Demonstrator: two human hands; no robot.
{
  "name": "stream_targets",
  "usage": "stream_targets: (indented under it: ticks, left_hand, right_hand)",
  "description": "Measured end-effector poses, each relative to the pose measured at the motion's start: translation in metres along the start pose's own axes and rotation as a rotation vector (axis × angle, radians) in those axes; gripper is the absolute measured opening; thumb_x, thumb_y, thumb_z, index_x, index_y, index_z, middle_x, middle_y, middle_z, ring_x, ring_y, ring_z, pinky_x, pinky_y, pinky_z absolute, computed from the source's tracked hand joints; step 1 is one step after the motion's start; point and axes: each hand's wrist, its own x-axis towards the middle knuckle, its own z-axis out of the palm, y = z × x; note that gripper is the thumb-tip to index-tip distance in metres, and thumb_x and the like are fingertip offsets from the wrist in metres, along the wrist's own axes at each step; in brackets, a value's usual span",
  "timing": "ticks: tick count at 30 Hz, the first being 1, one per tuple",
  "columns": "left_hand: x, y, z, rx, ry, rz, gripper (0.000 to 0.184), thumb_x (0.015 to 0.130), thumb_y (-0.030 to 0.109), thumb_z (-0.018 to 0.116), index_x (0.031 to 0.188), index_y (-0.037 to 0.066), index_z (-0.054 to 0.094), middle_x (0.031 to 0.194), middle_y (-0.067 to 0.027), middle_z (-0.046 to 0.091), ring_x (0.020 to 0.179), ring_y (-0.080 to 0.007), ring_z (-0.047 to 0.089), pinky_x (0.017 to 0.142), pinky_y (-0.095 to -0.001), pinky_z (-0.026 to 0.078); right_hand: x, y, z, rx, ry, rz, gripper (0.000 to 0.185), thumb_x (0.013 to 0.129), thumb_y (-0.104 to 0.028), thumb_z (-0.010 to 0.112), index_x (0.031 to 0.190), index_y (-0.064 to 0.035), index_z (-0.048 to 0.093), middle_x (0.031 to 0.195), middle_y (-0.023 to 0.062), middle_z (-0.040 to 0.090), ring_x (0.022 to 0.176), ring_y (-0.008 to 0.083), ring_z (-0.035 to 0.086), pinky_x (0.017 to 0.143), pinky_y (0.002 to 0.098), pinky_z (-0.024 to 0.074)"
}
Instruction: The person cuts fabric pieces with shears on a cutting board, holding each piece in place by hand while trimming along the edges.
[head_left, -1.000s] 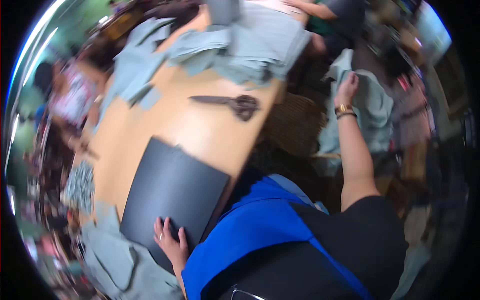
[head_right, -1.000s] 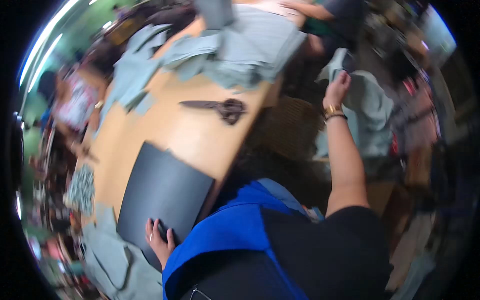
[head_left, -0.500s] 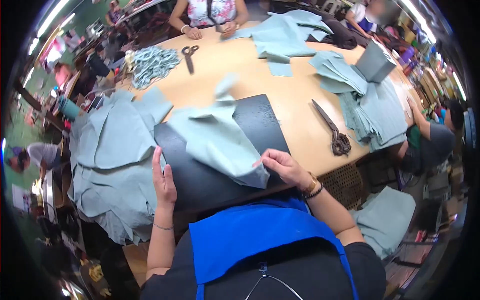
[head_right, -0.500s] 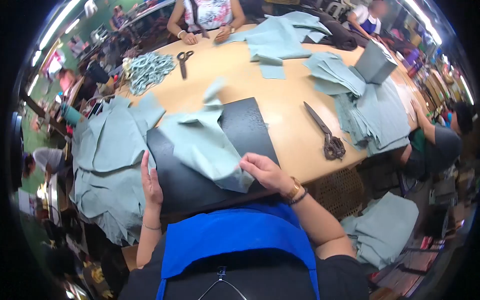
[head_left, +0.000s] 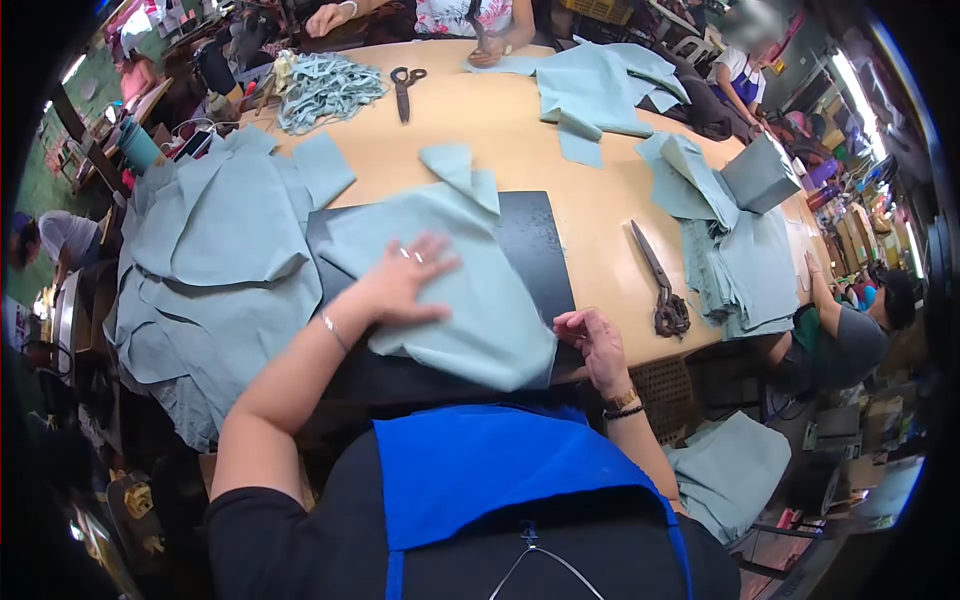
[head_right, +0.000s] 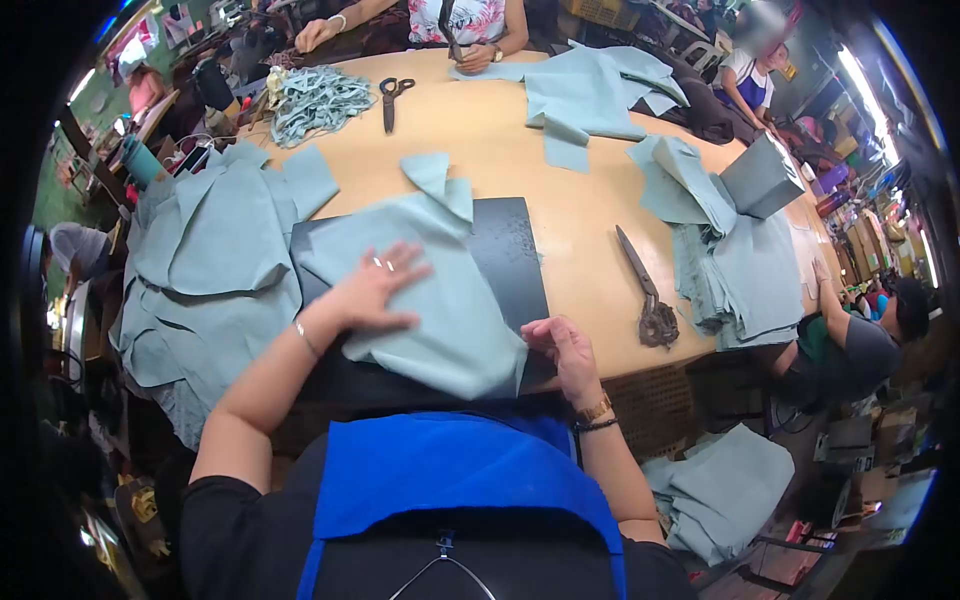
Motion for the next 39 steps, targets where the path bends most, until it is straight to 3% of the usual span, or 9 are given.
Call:
stream_targets:
  ticks: [4,9,18,24,27,29,30,36,39]
  left_hand:
    - [0.049,-0.076,-0.001,-0.160,0.230,-0.951,0.086,0.084,0.073,0.037,0.148,0.016,0.028,0.154,-0.0231,0.014,0.144,-0.0386,0.008,0.110,-0.0625,0.009]
    - [0.025,-0.030,-0.007,-0.100,0.129,-0.746,0.090,0.083,0.074,0.039,0.149,0.015,0.025,0.154,-0.0253,0.012,0.143,-0.0409,0.009,0.110,-0.0633,0.010]
    - [0.006,-0.006,-0.006,0.204,0.405,-0.381,0.049,0.088,0.041,0.059,0.132,0.021,0.053,0.152,-0.0135,0.029,0.140,-0.0348,0.027,0.107,-0.0626,0.021]
    - [0.054,-0.011,-0.006,0.208,0.345,-0.151,0.022,0.087,0.029,0.063,0.104,0.016,0.066,0.123,-0.0064,0.059,0.115,-0.0309,0.053,0.096,-0.0489,0.041]
    - [0.067,0.046,-0.039,-0.300,0.150,-0.258,0.017,0.092,0.024,0.058,0.104,0.012,0.064,0.098,-0.0044,0.066,0.091,-0.0249,0.061,0.086,-0.0394,0.045]
    - [0.073,0.063,-0.030,-1.419,0.109,0.034,0.027,0.099,0.029,0.048,0.109,0.007,0.060,0.092,-0.0069,0.067,0.084,-0.0203,0.063,0.086,-0.0337,0.045]
    - [0.067,0.077,-0.047,-1.455,0.122,0.102,0.040,0.102,0.036,0.039,0.116,0.002,0.055,0.102,-0.0087,0.066,0.096,-0.0168,0.061,0.087,-0.0336,0.045]
    - [0.037,0.022,0.017,0.018,0.207,-0.313,0.069,0.090,0.057,0.047,0.143,0.014,0.037,0.151,-0.0163,0.029,0.141,-0.0340,0.022,0.111,-0.0578,0.017]
    - [0.015,-0.010,0.007,0.023,0.150,-0.457,0.079,0.086,0.064,0.046,0.147,0.017,0.030,0.156,-0.0130,0.016,0.145,-0.0324,0.010,0.109,-0.0657,0.008]
  right_hand:
    - [0.007,-0.013,-0.031,-0.424,0.229,-0.232,0.030,0.101,-0.026,0.044,0.094,-0.0005,0.059,0.102,0.0118,0.066,0.098,0.0154,0.060,0.089,0.0287,0.0457]
    - [-0.001,-0.034,-0.121,-1.424,0.562,-0.363,0.027,0.089,-0.018,0.061,0.108,0.0007,0.059,0.114,0.0172,0.062,0.106,0.0279,0.058,0.096,0.0374,0.0423]
    - [-0.013,-0.022,-0.138,-1.503,0.636,-0.295,0.034,0.081,-0.018,0.066,0.111,-0.0035,0.056,0.112,0.0155,0.059,0.107,0.0336,0.055,0.092,0.0426,0.0425]
    - [-0.011,-0.010,-0.130,-1.541,0.767,-0.410,0.033,0.081,-0.021,0.065,0.110,-0.0071,0.057,0.110,0.0126,0.060,0.105,0.0334,0.054,0.091,0.0447,0.0414]
    - [-0.011,-0.007,-0.136,-1.524,0.760,-0.425,0.033,0.082,-0.021,0.065,0.111,-0.0077,0.057,0.111,0.0119,0.060,0.106,0.0330,0.054,0.092,0.0447,0.0407]
    - [-0.009,-0.009,-0.134,-1.507,0.769,-0.387,0.032,0.084,-0.023,0.062,0.111,-0.0063,0.057,0.111,0.0130,0.060,0.106,0.0329,0.054,0.093,0.0435,0.0408]
    - [-0.010,-0.009,-0.133,-1.501,0.771,-0.364,0.032,0.085,-0.023,0.060,0.112,-0.0055,0.057,0.111,0.0136,0.060,0.107,0.0328,0.054,0.094,0.0429,0.0409]
    - [-0.011,-0.003,-0.160,-1.410,0.689,-0.461,0.027,0.086,-0.015,0.053,0.111,-0.0032,0.058,0.109,0.0152,0.061,0.105,0.0319,0.055,0.092,0.0420,0.0419]
    - [-0.014,-0.019,-0.158,-1.374,0.659,-0.273,0.029,0.084,-0.011,0.054,0.111,-0.0015,0.058,0.106,0.0172,0.062,0.101,0.0326,0.057,0.091,0.0411,0.0435]
